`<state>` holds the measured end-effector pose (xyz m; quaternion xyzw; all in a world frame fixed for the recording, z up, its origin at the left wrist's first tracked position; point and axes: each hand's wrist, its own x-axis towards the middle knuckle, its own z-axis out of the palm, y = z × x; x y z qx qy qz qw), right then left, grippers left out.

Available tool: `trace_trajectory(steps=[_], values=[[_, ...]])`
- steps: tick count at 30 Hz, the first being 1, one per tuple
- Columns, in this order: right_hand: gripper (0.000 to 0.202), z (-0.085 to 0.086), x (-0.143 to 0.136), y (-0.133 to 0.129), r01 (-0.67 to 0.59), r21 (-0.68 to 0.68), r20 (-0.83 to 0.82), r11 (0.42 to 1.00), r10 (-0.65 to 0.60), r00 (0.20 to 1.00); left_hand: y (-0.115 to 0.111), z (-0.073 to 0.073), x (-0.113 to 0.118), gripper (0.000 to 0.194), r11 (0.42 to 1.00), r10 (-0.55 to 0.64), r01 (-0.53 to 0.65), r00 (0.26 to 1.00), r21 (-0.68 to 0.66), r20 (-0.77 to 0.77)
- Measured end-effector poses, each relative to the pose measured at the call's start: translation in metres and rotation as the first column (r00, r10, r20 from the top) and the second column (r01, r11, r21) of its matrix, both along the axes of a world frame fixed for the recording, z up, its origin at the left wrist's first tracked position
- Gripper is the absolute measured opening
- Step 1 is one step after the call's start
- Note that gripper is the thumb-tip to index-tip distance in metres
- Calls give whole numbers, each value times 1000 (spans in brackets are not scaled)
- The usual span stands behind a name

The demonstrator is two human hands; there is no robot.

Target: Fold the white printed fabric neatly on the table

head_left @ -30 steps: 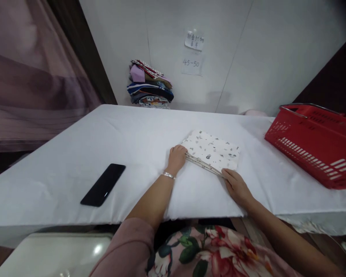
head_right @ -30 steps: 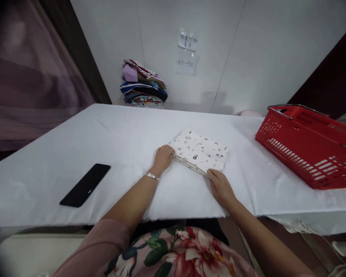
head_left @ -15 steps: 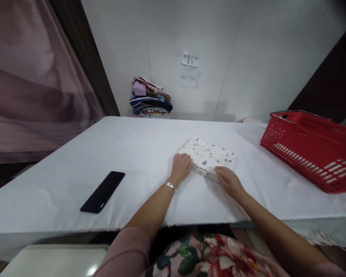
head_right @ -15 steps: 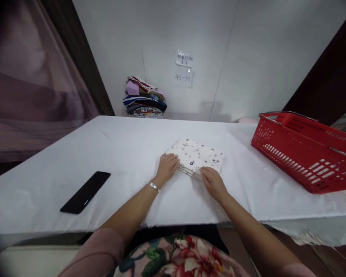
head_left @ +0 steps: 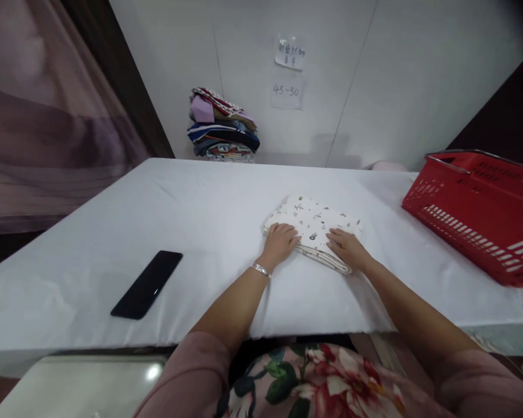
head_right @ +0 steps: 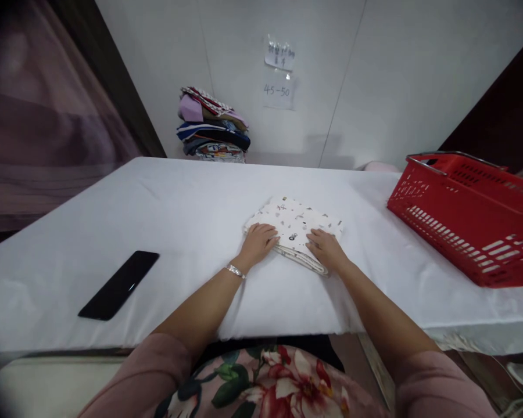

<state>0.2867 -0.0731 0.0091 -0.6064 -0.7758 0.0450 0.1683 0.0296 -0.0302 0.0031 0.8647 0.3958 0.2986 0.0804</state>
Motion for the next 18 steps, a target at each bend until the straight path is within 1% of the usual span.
trace_trajectory(steps=[3,5,7,9,11,14,18], values=[[35,7,-4,3,-9,-14,-55,1000,8,998,-2,0,-2,23,1000,-9,9,1000,-5,-2],[38,10,-11,8,-48,2,-93,999,48,995,-3,1,-1,25,1000,0,0,1000,1,-1],[40,8,-17,14,-130,18,-113,991,131,985,-5,2,1,25,1000,7,-7,1000,6,0],[34,1,-22,21,-188,19,-136,982,188,973,-5,3,2,25,1000,7,-7,1000,4,-7],[26,-7,-22,27,-179,29,-178,983,182,967,-6,3,1,24,1000,5,-5,1000,-2,-14],[20,-16,-20,30,-136,47,-248,990,143,958,-7,4,0,23,1000,-3,3,1000,-2,-15],[18,-15,-20,29,-106,19,-282,994,107,953,-9,6,0,25,1000,-11,11,1000,17,-18]])
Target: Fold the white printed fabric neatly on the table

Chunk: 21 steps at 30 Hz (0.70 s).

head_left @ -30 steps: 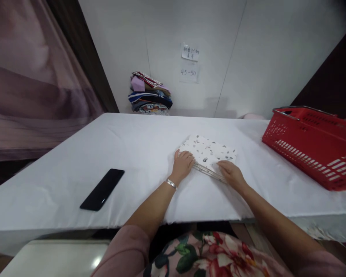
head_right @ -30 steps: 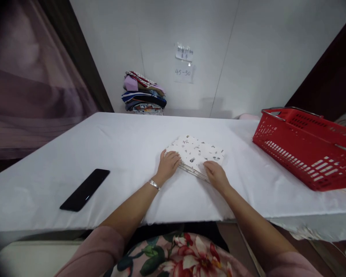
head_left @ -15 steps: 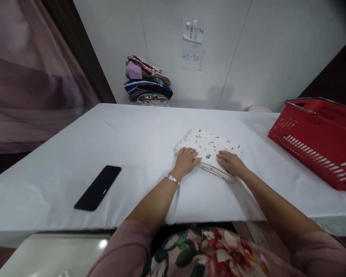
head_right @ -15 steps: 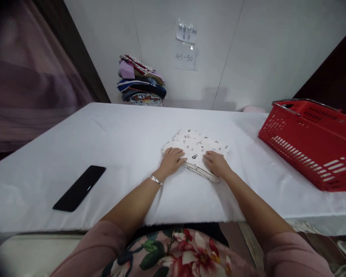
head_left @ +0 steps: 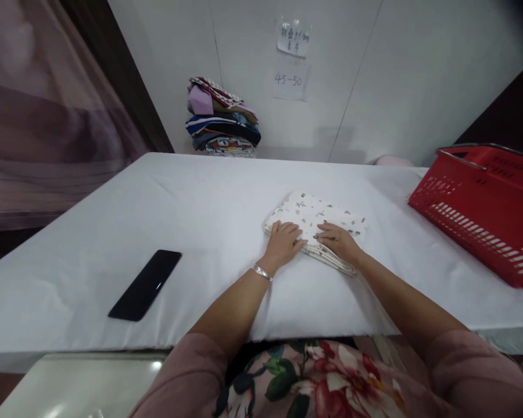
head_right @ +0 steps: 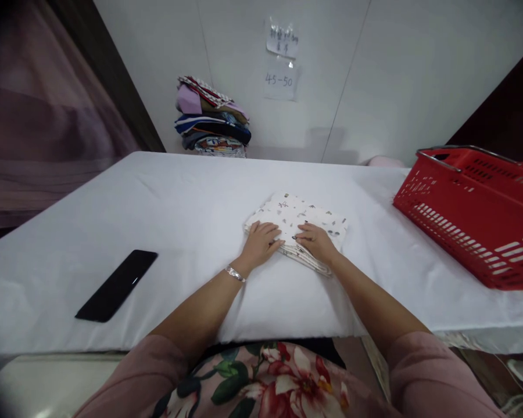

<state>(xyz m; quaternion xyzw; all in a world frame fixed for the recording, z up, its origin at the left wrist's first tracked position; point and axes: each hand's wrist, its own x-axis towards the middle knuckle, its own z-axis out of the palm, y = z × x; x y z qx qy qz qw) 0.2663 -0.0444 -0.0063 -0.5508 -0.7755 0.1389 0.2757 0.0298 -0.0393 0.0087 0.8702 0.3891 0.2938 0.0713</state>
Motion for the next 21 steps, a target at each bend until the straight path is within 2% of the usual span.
trace_trajectory(steps=[6,9,12,15,18,21], values=[[20,9,-5,-2,-24,-2,15,1000,24,1000,-5,-1,9,20,987,-142,145,989,65,-44],[22,18,-5,-10,30,1,-39,1000,-30,999,-4,-3,10,21,987,-158,159,986,35,-47],[22,29,-2,-26,100,42,-113,994,-95,989,-2,-5,9,23,987,-159,159,986,-3,-49],[22,36,4,-49,90,77,-114,993,-81,990,0,-6,9,22,987,-160,159,985,-23,-60],[24,34,10,-69,56,58,-58,997,-52,997,1,-7,11,21,988,-152,151,987,-15,-50],[26,30,15,-80,75,11,-65,997,-74,995,0,-8,12,22,988,-155,155,987,1,-34]])
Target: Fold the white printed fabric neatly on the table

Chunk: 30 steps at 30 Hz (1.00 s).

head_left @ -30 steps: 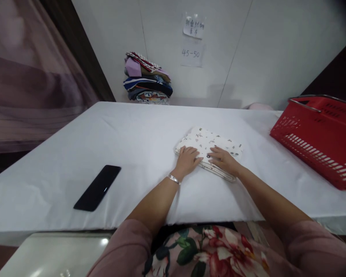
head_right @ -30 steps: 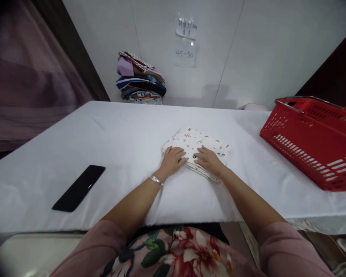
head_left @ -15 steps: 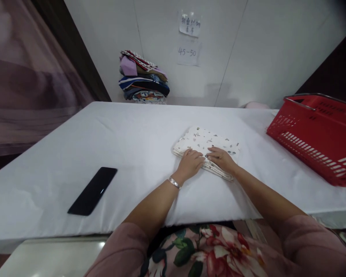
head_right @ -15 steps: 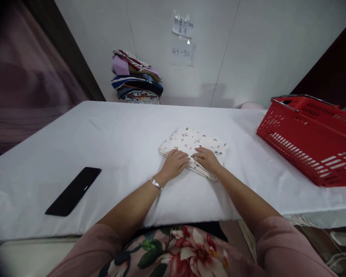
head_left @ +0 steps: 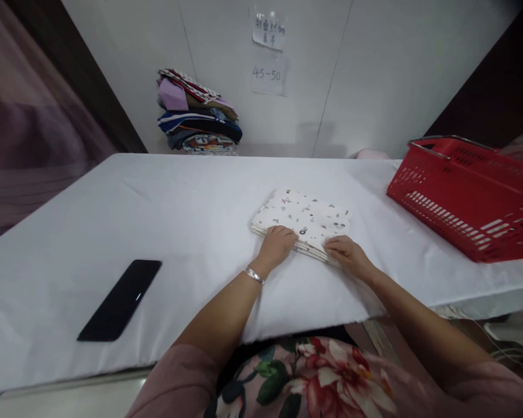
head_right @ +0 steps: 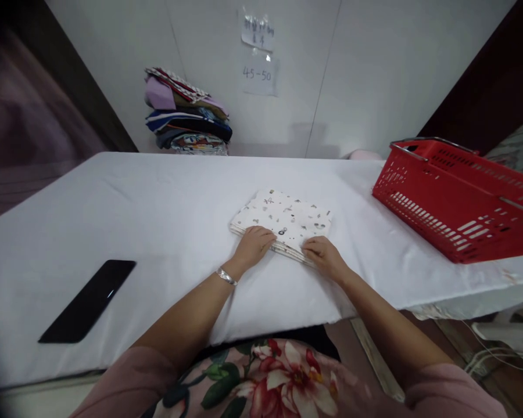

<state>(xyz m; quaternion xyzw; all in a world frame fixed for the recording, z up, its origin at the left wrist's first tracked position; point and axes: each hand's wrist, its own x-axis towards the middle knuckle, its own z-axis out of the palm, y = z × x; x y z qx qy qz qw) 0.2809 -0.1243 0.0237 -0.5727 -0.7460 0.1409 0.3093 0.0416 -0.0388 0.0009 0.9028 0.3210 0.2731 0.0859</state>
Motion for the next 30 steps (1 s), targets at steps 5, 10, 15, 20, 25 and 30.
trace_trajectory(steps=[5,10,15,20,25,30], values=[[24,-3,0,-5,25,-21,-74,999,-27,997,-2,2,-1,24,1000,-1,1,1000,-1,13],[22,-10,2,-8,39,-4,-108,999,-39,993,-3,2,-2,24,1000,-2,1,1000,-16,-11],[24,-6,5,-5,45,-99,-212,994,-65,975,-2,0,-2,23,1000,-1,1,1000,-21,23],[32,-1,17,-7,276,-165,-446,947,-321,836,-1,-1,-3,24,999,-30,30,999,-23,33],[38,-13,30,-17,430,-309,-495,848,-529,689,-4,4,-3,22,999,-29,30,998,-16,55],[57,-10,27,-8,406,-467,-508,785,-614,603,-11,8,1,22,997,-71,71,997,11,25]])
